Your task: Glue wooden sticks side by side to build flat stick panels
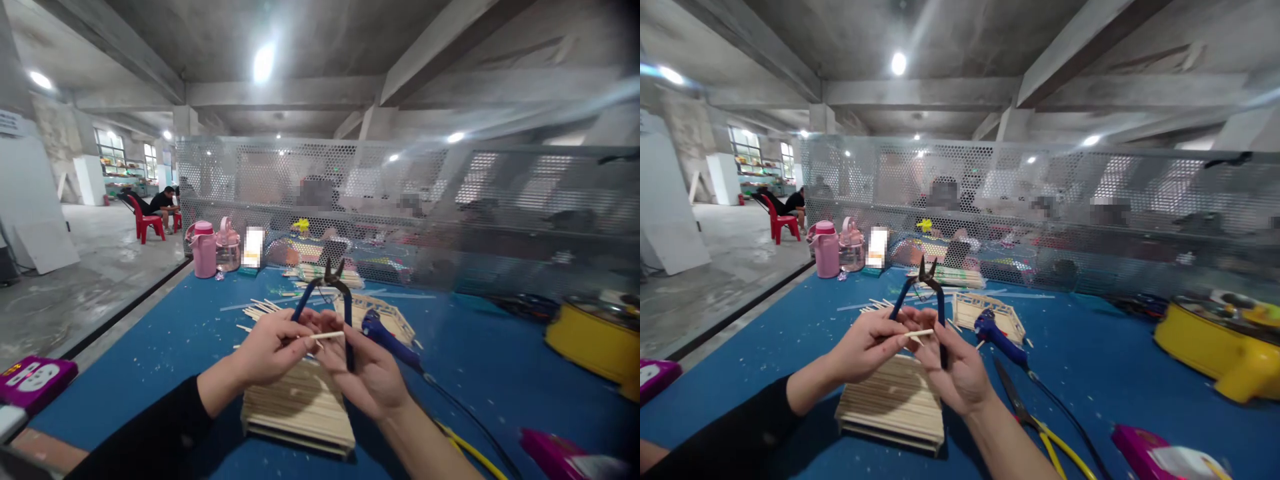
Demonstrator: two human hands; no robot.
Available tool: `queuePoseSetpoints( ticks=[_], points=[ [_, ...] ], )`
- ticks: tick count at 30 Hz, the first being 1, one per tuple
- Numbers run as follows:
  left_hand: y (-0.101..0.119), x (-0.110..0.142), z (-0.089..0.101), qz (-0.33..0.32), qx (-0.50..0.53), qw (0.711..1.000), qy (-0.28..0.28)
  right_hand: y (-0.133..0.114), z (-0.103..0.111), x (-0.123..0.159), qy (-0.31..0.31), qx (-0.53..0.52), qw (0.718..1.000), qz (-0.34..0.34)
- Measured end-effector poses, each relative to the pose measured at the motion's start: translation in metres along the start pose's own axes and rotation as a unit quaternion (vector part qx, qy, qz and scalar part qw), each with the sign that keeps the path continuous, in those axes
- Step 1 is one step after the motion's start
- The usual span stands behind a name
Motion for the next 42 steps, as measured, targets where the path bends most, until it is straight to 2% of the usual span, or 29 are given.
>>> queuePoseSetpoints(
  ticks=[4,7,9,11,13,15,17,19,22,24,27,32,36,42],
  points=[
    [0.012,0.002,-0.001,-0.034,0.026,0.998,-0.044,-0.006,-0.004,0.012,-0.125,0.067,0.989,-0.033],
    [0.021,0.004,-0.002,-0.029,0.014,0.996,-0.078,-0.010,-0.007,0.017,-0.133,0.135,0.981,-0.048],
    [0.025,0.005,-0.004,-0.018,0.014,0.997,-0.071,-0.012,-0.010,0.017,-0.121,0.124,0.984,-0.040],
    [0.025,0.005,-0.004,0.010,0.021,0.999,-0.030,-0.015,-0.010,0.014,-0.087,0.082,0.993,-0.017],
    [0.019,0.005,-0.003,0.056,0.024,0.998,0.032,-0.019,-0.003,0.009,-0.020,0.065,0.998,0.009],
    [0.010,0.005,-0.001,0.113,0.021,0.989,0.093,-0.024,0.010,0.004,0.059,0.106,0.992,0.038],
    [0.000,0.004,0.003,0.156,0.013,0.978,0.136,-0.030,0.026,0.001,0.119,0.225,0.965,0.057],
    [-0.009,0.003,0.005,0.184,0.008,0.970,0.160,-0.034,0.038,0.001,0.142,0.388,0.909,0.045],
    [-0.018,0.001,0.004,0.202,0.015,0.964,0.170,-0.030,0.041,0.003,0.112,0.559,0.821,0.007],
    [-0.020,0.001,0.002,0.202,0.025,0.965,0.163,-0.025,0.036,0.005,0.076,0.604,0.793,-0.007],
    [-0.019,0.002,-0.001,0.190,0.032,0.971,0.144,-0.019,0.028,0.007,0.049,0.631,0.774,-0.012],
    [-0.013,0.003,-0.003,0.180,0.040,0.975,0.122,-0.016,0.023,0.010,0.049,0.662,0.748,-0.024],
    [-0.013,0.004,-0.005,0.173,0.050,0.978,0.106,-0.014,0.026,0.011,0.035,0.665,0.746,-0.025],
    [-0.017,0.006,-0.004,0.181,0.066,0.973,0.125,-0.014,0.030,0.012,0.006,0.679,0.733,-0.031]
  ],
)
Point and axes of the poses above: each hand's wrist, its own x-axis away from the middle knuckle, its own z-axis out of the back of the hand, y = z × x, the point moved 2 cm from there along -x, towards the middle knuckle, and after that the axes turned 5 degrees about -x, right-handed, at the moved point
